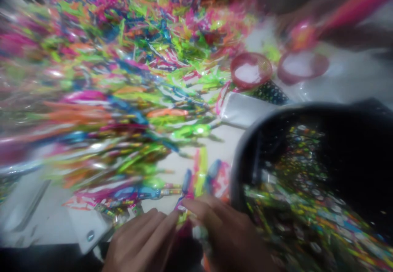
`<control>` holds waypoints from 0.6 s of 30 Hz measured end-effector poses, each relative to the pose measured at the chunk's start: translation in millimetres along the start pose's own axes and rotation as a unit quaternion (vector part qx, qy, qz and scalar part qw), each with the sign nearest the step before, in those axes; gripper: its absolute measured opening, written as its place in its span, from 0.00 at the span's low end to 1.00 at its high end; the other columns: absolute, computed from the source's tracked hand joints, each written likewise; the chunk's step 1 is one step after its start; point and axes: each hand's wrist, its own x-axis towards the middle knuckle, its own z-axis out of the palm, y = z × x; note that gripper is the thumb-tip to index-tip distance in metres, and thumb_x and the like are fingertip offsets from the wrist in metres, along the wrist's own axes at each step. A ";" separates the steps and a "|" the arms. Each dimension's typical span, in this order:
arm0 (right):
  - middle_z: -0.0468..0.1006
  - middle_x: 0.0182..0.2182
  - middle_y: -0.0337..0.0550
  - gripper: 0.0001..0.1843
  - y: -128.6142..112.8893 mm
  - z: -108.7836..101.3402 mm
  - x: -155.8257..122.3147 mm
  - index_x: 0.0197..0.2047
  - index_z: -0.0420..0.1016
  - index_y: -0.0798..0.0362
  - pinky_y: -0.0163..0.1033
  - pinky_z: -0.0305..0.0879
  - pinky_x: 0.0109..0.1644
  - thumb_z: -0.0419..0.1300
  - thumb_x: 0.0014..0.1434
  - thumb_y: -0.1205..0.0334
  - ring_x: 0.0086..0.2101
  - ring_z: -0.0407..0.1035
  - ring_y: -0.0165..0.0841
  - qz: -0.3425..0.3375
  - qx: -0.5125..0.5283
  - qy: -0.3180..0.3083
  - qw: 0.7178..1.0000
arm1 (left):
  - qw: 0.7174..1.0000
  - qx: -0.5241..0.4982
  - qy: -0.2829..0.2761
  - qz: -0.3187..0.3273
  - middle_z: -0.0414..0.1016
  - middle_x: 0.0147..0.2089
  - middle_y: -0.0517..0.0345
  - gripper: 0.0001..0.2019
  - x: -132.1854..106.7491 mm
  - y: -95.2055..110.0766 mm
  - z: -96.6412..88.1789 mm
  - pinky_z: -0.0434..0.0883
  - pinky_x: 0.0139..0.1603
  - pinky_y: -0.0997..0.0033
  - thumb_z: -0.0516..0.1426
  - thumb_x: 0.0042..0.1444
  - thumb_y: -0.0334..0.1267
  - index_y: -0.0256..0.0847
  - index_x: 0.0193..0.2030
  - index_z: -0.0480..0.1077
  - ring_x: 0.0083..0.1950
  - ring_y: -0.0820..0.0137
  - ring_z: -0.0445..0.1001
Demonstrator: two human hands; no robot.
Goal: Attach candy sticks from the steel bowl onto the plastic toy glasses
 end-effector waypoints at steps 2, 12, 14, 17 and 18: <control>0.85 0.50 0.47 0.24 0.1 0.0 1.8 0.60 0.73 0.47 0.37 0.81 0.50 0.55 0.62 0.73 0.47 0.82 0.37 -0.004 0.002 0.000 1.000 | 1.000 0.006 -0.001 0.001 0.74 0.27 0.57 0.09 -1.8 -0.8 0.6 0.64 0.23 0.68 0.55 0.66 0.27 0.28 0.50 0.73 0.26 0.69 0.70; 0.85 0.49 0.45 0.26 -2.8 2.6 2.9 0.60 0.72 0.46 0.39 0.81 0.52 0.57 0.61 0.75 0.48 0.82 0.38 -0.016 -0.014 0.047 0.999 | 0.998 -0.001 -0.056 0.000 0.77 0.32 0.53 0.13 -0.8 -2.0 -10.5 0.70 0.24 0.66 0.54 0.66 0.26 0.26 0.54 0.72 0.30 0.65 0.75; 0.85 0.49 0.44 0.26 -2.1 2.4 3.3 0.60 0.71 0.46 0.37 0.81 0.51 0.57 0.60 0.75 0.48 0.82 0.38 -0.020 -0.015 0.047 0.999 | 0.999 0.000 -0.044 -0.001 0.77 0.32 0.53 0.12 0.1 -2.0 -9.7 0.70 0.24 0.66 0.54 0.65 0.26 0.27 0.53 0.72 0.30 0.65 0.75; 0.85 0.50 0.45 0.26 -0.9 2.6 3.3 0.60 0.71 0.46 0.39 0.81 0.52 0.58 0.60 0.74 0.49 0.82 0.38 -0.032 -0.020 0.046 0.998 | 0.999 0.002 -0.041 0.001 0.77 0.32 0.53 0.12 0.6 -2.7 -7.8 0.71 0.24 0.67 0.54 0.65 0.25 0.27 0.52 0.72 0.29 0.65 0.75; 0.85 0.50 0.45 0.27 -0.6 2.9 2.9 0.61 0.70 0.46 0.41 0.81 0.53 0.57 0.60 0.74 0.50 0.81 0.39 -0.036 -0.023 0.047 0.998 | 0.999 0.001 -0.043 0.002 0.77 0.32 0.53 0.12 0.4 -2.9 -7.3 0.71 0.24 0.67 0.54 0.65 0.26 0.27 0.52 0.72 0.29 0.65 0.75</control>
